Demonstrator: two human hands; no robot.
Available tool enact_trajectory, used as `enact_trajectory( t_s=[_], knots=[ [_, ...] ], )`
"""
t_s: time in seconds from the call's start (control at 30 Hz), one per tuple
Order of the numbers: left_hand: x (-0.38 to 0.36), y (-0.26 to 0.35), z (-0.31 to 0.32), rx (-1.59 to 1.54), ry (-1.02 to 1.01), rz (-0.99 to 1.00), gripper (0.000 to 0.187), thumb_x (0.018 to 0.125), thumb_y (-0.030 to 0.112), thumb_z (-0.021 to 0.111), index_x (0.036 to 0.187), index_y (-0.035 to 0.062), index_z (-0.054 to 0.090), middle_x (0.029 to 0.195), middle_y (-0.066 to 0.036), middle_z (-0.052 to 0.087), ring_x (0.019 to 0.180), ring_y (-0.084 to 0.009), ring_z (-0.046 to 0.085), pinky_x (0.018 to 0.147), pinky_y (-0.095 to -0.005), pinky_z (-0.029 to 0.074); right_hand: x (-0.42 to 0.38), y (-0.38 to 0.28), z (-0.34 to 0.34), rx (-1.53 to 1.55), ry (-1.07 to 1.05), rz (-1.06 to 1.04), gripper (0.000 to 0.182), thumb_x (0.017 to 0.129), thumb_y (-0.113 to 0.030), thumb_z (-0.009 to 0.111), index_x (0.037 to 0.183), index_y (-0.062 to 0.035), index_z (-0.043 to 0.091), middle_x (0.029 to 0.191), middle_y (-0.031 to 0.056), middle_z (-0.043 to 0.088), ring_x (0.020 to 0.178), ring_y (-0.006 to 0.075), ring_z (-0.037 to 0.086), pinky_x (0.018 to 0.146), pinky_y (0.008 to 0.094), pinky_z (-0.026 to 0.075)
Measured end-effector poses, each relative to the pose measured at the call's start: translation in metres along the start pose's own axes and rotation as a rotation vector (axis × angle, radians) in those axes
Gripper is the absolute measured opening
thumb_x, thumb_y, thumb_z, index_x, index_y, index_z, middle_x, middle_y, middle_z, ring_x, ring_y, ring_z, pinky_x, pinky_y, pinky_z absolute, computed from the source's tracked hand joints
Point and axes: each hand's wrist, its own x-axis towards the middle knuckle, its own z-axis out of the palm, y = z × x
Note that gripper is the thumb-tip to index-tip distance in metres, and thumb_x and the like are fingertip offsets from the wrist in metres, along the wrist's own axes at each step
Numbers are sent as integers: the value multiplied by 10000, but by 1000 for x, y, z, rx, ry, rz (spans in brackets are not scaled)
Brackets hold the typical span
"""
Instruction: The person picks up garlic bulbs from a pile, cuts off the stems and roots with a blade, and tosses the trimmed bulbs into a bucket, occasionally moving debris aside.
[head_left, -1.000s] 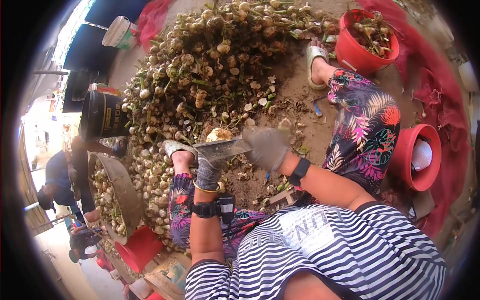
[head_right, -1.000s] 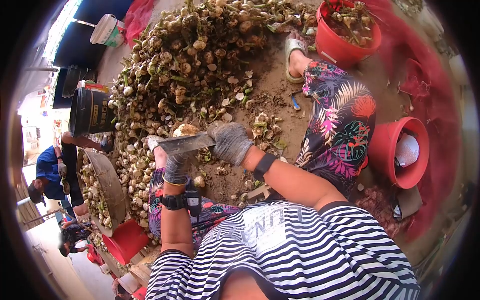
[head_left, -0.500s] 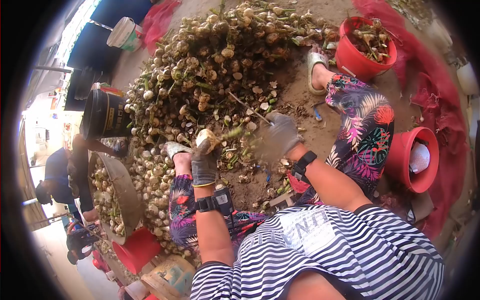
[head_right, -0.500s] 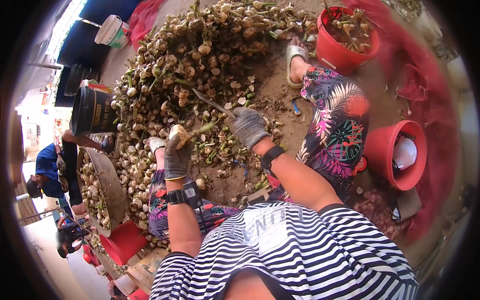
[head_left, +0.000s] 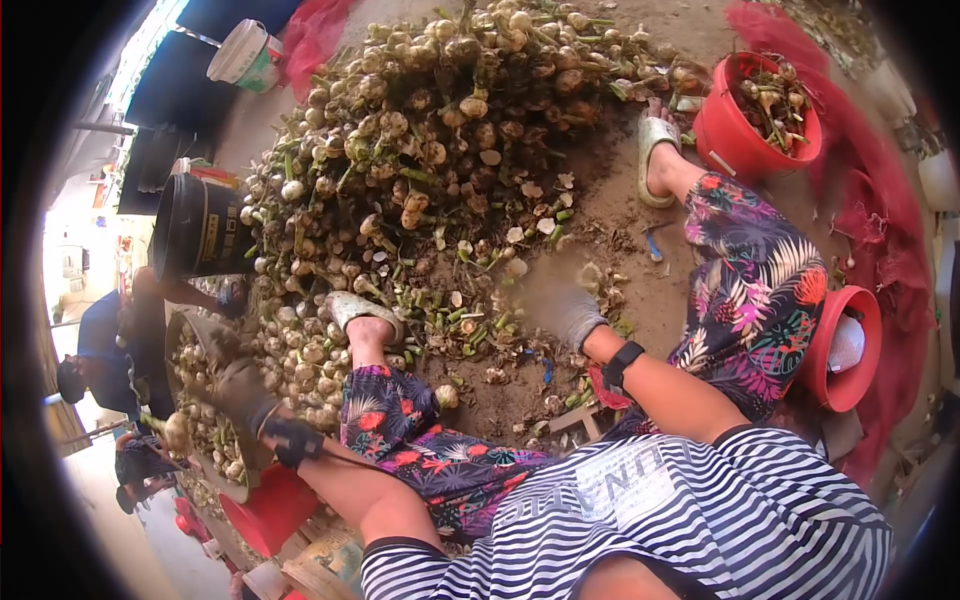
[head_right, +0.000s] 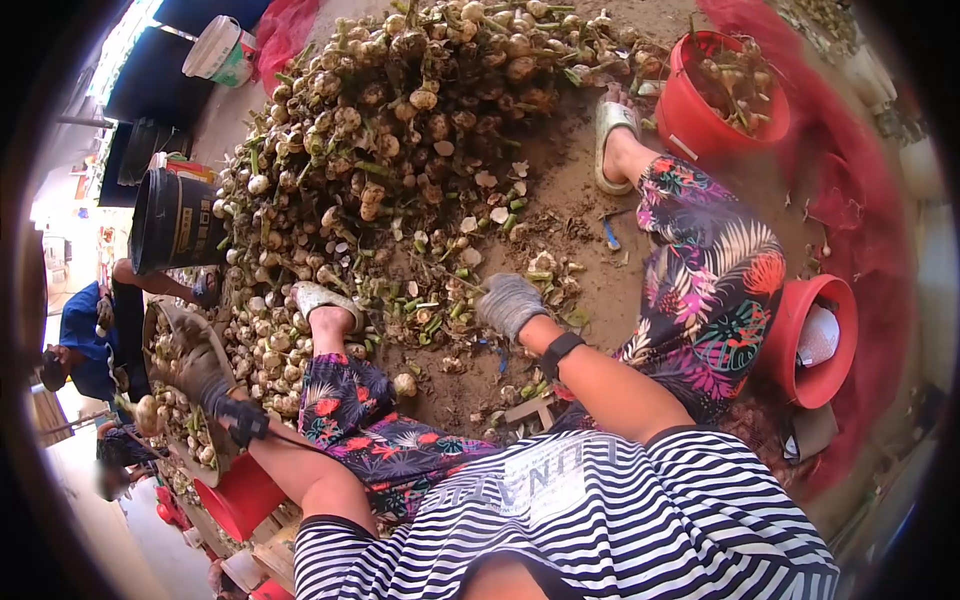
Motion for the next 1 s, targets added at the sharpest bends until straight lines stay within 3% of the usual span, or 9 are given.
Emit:
enact_trajectory(
  t_s=[0.13,0.17,0.2,0.33,0.5,0.6,0.77,0.83,1.0],
  knots=[
    [86,-190,-63,624,327,-440,354,801,171,574,1126,84,465,1082,-151,520,853,-248,545,684,-364,484,-8,-24,-38,150,-79,296,341,685,-266,512,913,-38,620,867,203,600,836,330,572,765,394,448],
    [111,-239,-105,908,206,-532,222,835,266,519,993,112,546,849,-76,533,733,-188,500,668,-359,480,-9,-29,-42,177,-86,291,342,684,-269,515,919,-44,621,863,203,601,836,329,572,767,392,448],
    [107,-287,-88,1018,415,-580,404,756,184,634,1123,90,493,1110,-153,512,909,-256,527,749,-391,451,-9,-31,-40,203,-94,287,344,682,-271,518,924,-49,622,859,203,601,837,329,573,768,389,449],
    [155,-385,-146,275,663,-453,391,837,307,461,1150,75,486,1214,-93,469,1076,-276,431,917,-414,339,2,-17,-29,175,-87,260,351,682,-280,524,915,-36,621,865,200,601,847,333,570,768,384,448],
    [132,-368,-146,-92,668,-340,393,814,261,444,1152,63,480,1228,-110,450,1103,-259,402,925,-398,334,0,-16,-38,329,26,329,323,690,-296,542,860,-35,626,841,203,597,827,339,569,747,390,447],
    [64,-316,-124,907,61,-574,226,720,186,548,894,42,540,755,-92,567,698,-228,530,628,-355,465,-4,-22,-41,311,76,257,264,708,-287,548,817,-60,628,815,192,598,783,339,576,704,389,458],
    [-62,-272,-40,316,452,-872,203,740,258,548,797,68,506,644,-67,516,566,-201,506,484,-297,429,-13,-49,-47,101,436,-151,217,761,-257,521,671,-65,566,646,150,537,645,307,558,568,381,448],
    [-97,-259,-33,231,317,-924,236,725,282,556,810,66,516,679,-58,515,574,-177,482,504,-303,428,-30,-75,-74,87,703,-474,220,783,-251,512,670,-65,552,628,135,516,602,278,558,521,365,437],
    [-145,-228,3,432,94,-986,278,727,305,551,844,54,522,723,-44,515,582,-160,477,527,-307,424,-41,-59,-85,52,-16,38,239,718,-224,505,773,-17,611,747,201,583,703,331,579,645,392,464]
  ],
)
